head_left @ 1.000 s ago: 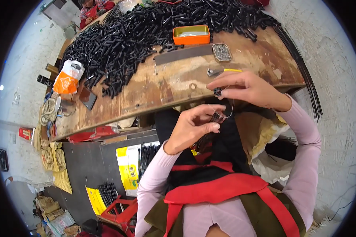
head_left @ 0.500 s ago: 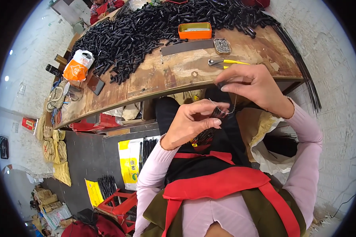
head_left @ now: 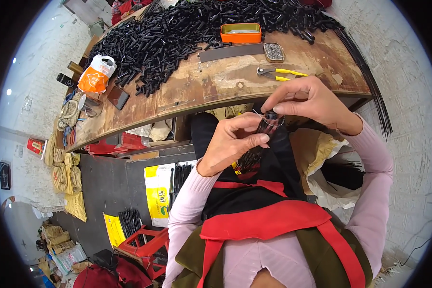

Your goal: Assembling black rubber strips into bundles using metal clips and pliers at a workbench.

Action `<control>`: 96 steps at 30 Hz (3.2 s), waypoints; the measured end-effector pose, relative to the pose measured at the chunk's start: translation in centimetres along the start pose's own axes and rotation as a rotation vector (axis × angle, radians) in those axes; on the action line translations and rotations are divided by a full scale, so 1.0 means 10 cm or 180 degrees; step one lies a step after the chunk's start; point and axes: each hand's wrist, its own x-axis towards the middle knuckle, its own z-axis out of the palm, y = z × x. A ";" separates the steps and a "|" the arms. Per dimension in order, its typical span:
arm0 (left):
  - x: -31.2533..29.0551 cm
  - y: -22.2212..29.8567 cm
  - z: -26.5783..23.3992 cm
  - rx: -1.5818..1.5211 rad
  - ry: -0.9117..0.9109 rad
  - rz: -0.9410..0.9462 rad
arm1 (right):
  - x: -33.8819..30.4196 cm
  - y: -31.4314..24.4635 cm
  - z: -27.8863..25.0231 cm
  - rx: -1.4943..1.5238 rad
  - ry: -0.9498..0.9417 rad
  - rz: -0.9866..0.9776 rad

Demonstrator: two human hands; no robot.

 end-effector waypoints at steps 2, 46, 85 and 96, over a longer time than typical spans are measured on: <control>0.00 -0.01 -0.01 -0.0056 0.0012 -0.0003 | 0.02 0.01 0.01 0.0121 0.0033 0.0050; 0.15 -0.10 0.33 -0.0048 0.0722 0.0406 | -0.23 0.44 0.00 0.0502 0.0716 -0.1177; 0.06 0.14 -0.41 0.0071 0.1351 0.1107 | 0.37 1.05 0.96 0.1280 0.0702 0.0082; 0.09 0.15 -0.38 0.0182 0.1355 0.1087 | 0.52 1.06 0.96 0.1395 0.0863 -0.0157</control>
